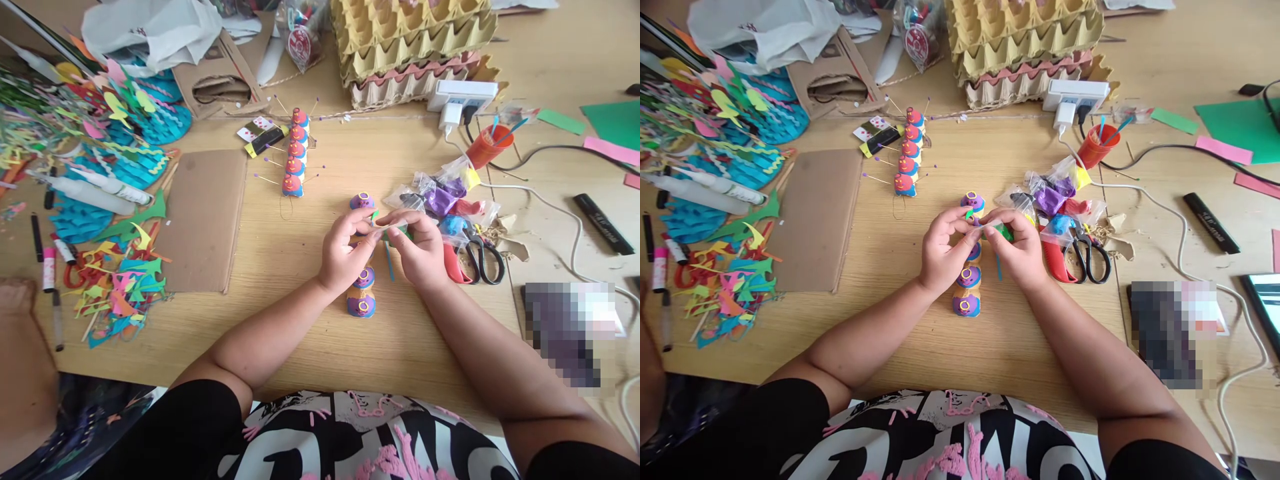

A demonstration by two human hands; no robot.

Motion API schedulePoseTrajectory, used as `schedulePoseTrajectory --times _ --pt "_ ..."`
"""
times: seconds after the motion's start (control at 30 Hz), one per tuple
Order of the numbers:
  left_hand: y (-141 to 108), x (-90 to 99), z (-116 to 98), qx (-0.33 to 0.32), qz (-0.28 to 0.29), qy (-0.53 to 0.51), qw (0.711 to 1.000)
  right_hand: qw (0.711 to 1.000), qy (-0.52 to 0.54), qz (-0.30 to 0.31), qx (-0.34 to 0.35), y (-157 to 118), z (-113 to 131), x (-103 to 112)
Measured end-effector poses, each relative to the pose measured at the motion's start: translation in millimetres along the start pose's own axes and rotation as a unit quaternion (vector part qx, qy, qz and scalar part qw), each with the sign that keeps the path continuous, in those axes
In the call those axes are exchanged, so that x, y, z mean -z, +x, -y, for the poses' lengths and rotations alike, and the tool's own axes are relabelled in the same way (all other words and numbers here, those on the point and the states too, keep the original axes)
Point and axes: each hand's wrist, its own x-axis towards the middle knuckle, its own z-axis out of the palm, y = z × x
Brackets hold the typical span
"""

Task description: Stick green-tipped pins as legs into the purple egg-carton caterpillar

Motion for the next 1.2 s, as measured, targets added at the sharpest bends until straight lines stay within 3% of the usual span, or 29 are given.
schedulePoseTrajectory --times 0.27,0.47,0.77,1.2 --pt "3.3 -2.2 1.3 -0.007 0.003 -0.035 0.999 0.998 0.039 -0.013 -0.039 -2.8 -10.1 0.4" --pt "2.7 -2.4 0.1 0.015 -0.006 -0.049 0.999 0.999 0.040 -0.024 -0.024 -2.4 -9.8 -1.7" --pt "-0.3 -1.7 2.1 0.082 0.000 -0.054 0.995 0.996 0.037 -0.037 -0.068 -2.5 -7.7 -3.4" --pt "0.8 -2.7 -1.2 0.001 -0.001 -0.015 1.000 0.996 0.021 -0.062 -0.059 -2.3 -12.4 -0.4"
